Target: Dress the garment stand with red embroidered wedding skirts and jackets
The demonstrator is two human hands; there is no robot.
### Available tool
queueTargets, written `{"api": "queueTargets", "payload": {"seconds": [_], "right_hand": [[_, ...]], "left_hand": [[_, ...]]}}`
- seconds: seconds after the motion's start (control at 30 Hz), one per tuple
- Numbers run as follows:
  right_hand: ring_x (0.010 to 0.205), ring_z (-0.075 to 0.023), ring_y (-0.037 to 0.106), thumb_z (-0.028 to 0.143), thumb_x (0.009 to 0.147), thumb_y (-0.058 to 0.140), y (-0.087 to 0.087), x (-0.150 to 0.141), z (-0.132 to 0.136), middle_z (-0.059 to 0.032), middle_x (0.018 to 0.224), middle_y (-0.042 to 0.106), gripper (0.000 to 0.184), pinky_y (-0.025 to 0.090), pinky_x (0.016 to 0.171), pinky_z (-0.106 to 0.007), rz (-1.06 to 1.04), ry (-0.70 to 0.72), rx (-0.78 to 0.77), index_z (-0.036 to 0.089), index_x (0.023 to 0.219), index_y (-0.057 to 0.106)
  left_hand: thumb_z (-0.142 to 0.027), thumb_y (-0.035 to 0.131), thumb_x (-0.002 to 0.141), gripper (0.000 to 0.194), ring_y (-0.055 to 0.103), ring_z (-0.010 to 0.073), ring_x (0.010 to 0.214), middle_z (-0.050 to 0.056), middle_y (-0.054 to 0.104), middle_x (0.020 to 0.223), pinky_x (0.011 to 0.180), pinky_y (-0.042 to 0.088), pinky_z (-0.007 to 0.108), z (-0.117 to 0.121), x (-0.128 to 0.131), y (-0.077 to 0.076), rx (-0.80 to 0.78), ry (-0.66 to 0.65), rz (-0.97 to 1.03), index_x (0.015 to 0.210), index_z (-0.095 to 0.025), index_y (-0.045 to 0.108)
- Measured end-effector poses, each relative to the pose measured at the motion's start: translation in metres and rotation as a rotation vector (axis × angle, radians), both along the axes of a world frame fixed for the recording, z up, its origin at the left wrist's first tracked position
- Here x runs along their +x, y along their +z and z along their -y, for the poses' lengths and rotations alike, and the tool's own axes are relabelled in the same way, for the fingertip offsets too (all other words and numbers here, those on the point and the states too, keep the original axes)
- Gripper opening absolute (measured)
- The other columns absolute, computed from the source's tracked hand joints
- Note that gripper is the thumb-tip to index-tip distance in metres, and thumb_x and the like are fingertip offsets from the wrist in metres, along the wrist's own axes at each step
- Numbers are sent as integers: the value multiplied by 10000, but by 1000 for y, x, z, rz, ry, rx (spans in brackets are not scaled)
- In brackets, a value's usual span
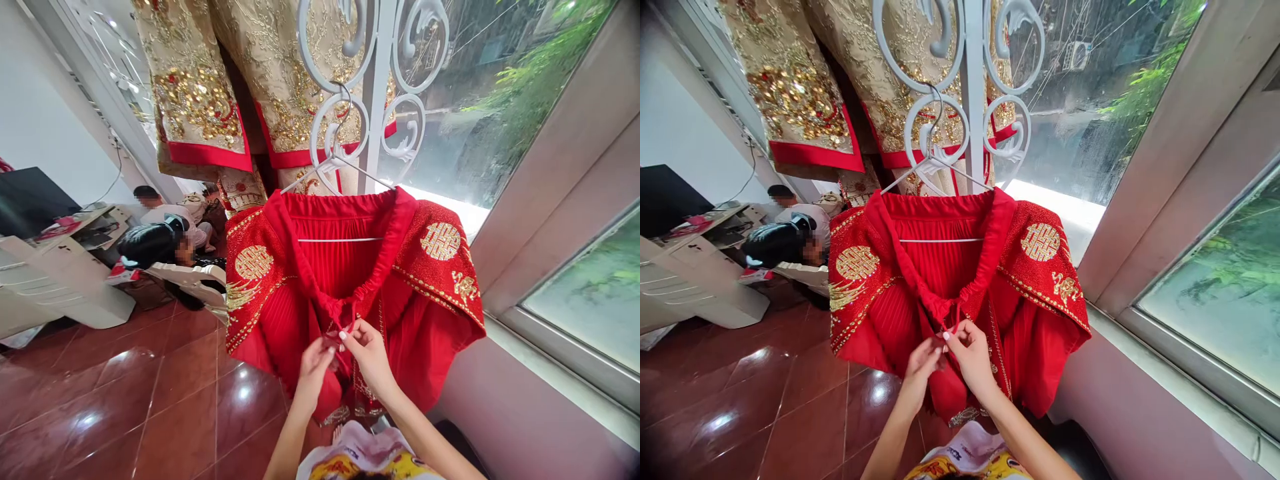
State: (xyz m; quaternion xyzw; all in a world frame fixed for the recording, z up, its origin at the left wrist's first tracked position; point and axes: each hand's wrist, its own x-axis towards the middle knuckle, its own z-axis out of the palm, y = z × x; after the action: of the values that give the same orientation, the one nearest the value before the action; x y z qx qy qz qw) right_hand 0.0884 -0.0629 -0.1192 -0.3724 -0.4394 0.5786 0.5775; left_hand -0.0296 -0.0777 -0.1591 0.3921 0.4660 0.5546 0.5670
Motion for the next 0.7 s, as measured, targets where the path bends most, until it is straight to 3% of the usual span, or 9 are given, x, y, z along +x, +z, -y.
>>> {"api": "queueTargets", "payload": {"seconds": [0.1, 0.27, 0.33, 0.43, 0.57, 0.7], "right_hand": [[448, -68, 395, 434, 713, 672, -4, 2, 1, 46, 553, 504, 340, 326, 442, -200, 23, -18, -30, 189, 664, 441], [539, -83, 401, 369, 780, 602, -10, 2, 4, 39, 591, 483, 262, 327, 515, -209, 201, -110, 110, 178, 663, 467], [567, -85, 410, 335, 812, 565, -13, 4, 6, 38, 607, 485, 226, 327, 541, -209, 281, -145, 177, 172, 676, 484], [529, -74, 385, 311, 832, 535, -14, 8, 7, 47, 587, 468, 217, 295, 508, -203, 389, -179, 224, 169, 674, 488], [493, -67, 360, 281, 833, 520, -11, 10, 10, 57, 550, 438, 223, 278, 484, -199, 478, -213, 300, 170, 645, 471], [489, -66, 368, 268, 829, 520, -8, 7, 13, 58, 543, 439, 215, 285, 477, -194, 515, -223, 337, 172, 644, 467]], "left_hand": [[-423, 606, 784, 345, 541, 101, 611, 23, 608, 697, 606, 468, 223, -1, -12, 16, 170, 129, -146, 976, -146, 681], [-296, 579, 817, 185, 580, 120, 690, 44, 635, 784, 623, 462, 216, -5, 2, 60, 491, 41, -592, 803, -166, 709], [-273, 582, 816, 155, 558, 106, 650, 26, 623, 760, 603, 441, 210, -8, 13, 70, 511, 122, -748, 799, -179, 703], [-267, 598, 799, 124, 500, 87, 587, 3, 582, 722, 573, 409, 207, -11, 25, 71, 504, 283, -861, 749, -184, 676], [-253, 616, 755, 157, 408, 77, 505, -46, 462, 623, 500, 369, 201, -14, 28, 57, 406, 380, -703, 665, -183, 508], [-193, 551, 743, 115, 540, 131, 651, -16, 535, 728, 624, 450, 251, -16, 26, 50, 244, 376, -599, 829, -195, 475]]}}
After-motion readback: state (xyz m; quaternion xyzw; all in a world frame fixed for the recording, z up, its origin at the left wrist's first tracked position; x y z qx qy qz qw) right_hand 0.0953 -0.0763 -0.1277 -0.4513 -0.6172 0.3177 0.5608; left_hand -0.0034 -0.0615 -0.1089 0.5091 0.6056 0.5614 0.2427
